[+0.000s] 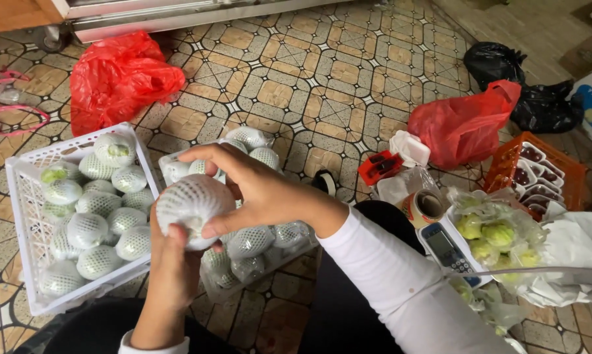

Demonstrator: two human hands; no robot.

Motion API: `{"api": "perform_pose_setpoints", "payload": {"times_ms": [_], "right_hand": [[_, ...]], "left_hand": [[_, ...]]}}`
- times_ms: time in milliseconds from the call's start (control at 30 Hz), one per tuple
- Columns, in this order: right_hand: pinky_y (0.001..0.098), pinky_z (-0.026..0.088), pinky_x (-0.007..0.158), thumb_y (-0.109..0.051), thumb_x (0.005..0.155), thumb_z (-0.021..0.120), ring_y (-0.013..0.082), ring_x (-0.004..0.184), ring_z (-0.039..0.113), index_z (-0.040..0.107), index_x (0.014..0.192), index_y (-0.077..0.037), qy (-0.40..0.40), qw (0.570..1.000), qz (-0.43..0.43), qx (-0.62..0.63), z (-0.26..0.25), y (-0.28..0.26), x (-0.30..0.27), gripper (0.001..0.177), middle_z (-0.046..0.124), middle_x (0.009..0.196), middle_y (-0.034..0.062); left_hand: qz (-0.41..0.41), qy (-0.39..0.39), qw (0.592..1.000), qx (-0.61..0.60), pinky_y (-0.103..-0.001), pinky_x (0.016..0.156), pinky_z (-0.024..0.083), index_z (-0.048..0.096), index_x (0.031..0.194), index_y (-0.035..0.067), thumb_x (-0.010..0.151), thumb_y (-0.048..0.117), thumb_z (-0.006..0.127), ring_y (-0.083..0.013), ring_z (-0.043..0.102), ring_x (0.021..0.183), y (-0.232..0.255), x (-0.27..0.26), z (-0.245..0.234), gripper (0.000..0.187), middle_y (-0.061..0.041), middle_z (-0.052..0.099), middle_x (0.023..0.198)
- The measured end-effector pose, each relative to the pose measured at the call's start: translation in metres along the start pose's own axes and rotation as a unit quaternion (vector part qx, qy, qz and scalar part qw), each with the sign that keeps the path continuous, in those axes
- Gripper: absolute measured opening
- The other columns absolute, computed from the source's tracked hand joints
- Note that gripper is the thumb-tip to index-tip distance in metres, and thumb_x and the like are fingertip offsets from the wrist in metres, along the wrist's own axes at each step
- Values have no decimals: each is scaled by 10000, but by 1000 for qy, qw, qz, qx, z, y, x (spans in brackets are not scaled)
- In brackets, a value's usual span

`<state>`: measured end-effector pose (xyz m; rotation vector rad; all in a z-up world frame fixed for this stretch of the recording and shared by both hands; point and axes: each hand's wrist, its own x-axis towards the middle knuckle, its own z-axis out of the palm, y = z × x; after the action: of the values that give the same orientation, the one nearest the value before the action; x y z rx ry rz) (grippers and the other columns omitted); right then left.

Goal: The person is wrapping individual guavas in white foam protective nets and then placing them into white plastic crates for storage or transport.

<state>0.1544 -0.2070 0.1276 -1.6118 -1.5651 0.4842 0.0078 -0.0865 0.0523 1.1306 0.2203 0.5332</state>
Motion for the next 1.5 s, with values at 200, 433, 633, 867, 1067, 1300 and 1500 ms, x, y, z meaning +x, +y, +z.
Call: {"api": "perform_pose_setpoints", "payload": {"times_ms": [200,433,633,867,1067,1300,1500], "right_hand": [[282,590,889,-346,946,696,207,1238,499,357,1455,-147,-12,999,-43,14,3,14,3,643,450,1409,77],[314,621,735,-379,903,797,196,994,589,419,1525,-195,6,984,25,178,16,41,5,751,465,1313,122],[278,588,635,-355,955,666,135,892,548,418,1454,-115,43,974,77,209,15,35,5,607,468,1308,92],[298,572,660,-264,880,725,224,984,558,299,1452,-97,28,993,71,93,17,22,7,733,418,1300,155],[330,521,720,-65,927,648,214,940,555,317,1456,-124,-30,978,207,-1,1,32,16,626,447,1419,177],[446,521,778,23,1043,490,341,970,614,342,1556,-29,6,945,327,-8,-28,47,15,537,586,1344,247],[550,537,693,40,1039,576,428,865,618,310,1589,58,63,952,296,-48,-35,57,12,611,583,1336,318]], "left_hand": [[1,24,997,-69,-281,512,548,419,1396,120,819,707,638,-213,628,975,-13,0,-12,851,-127,580,1238],[-16,140,979,-146,-484,519,612,405,1412,55,942,669,441,-300,647,880,-16,2,5,774,-163,563,1158],[18,46,993,-109,-303,556,664,210,1551,158,753,906,477,-282,668,939,-36,5,-6,1126,-264,459,1345],[21,89,995,-44,-302,546,628,290,1461,121,739,638,689,-245,633,893,-39,13,10,974,-201,487,1273],[-80,222,967,-101,-273,406,491,416,1369,113,772,566,602,-218,655,684,-75,41,25,772,-132,609,1119],[-85,403,882,-227,-310,381,414,382,1307,50,773,721,510,-308,644,590,-120,121,-46,866,-205,551,1148],[-105,592,748,-280,-454,621,619,365,1436,118,702,605,675,-332,679,1057,-133,148,-147,934,-168,544,1342]]}}
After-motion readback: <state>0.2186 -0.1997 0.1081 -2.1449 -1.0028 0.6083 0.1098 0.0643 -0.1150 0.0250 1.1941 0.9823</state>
